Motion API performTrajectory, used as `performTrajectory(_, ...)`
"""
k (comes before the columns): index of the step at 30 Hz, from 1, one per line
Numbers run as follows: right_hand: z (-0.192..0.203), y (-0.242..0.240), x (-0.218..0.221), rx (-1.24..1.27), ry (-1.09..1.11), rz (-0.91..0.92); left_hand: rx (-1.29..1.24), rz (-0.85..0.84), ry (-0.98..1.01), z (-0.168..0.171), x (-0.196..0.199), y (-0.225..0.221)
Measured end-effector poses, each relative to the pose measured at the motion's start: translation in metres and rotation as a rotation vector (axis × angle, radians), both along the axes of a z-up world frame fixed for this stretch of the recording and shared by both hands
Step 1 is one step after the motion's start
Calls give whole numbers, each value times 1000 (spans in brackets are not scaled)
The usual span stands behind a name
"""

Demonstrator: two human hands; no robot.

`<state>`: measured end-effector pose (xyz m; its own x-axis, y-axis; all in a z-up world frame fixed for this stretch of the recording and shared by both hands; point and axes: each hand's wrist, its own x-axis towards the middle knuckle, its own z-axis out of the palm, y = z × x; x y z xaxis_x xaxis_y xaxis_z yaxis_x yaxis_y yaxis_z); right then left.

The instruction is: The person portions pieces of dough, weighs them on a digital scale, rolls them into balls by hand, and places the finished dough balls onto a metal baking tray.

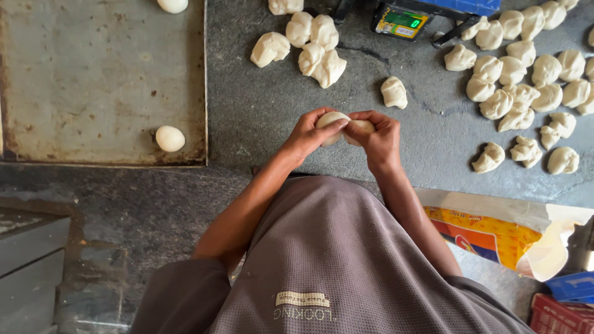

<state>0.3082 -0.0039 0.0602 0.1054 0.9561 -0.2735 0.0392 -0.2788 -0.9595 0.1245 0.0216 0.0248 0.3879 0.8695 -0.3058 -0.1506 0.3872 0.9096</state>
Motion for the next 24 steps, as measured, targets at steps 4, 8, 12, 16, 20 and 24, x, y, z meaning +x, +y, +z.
performTrajectory(4,-10,9,12,-94,376,-48,18,87,-46,-1,3,-3)
performTrajectory(8,11,7,12,-146,597,145,14,114,-132,-8,0,-1)
performTrajectory(12,36,-8,11,-42,824,449,-204,259,98,-26,-11,-2)
performTrajectory(16,28,-3,44,7,683,389,-133,505,216,-45,-49,0)
performTrajectory(20,-14,-13,102,24,8,-16,422,498,908,-58,-111,-14)
performTrajectory(24,-59,-71,109,131,-1245,-151,658,422,1342,-62,-126,-49)
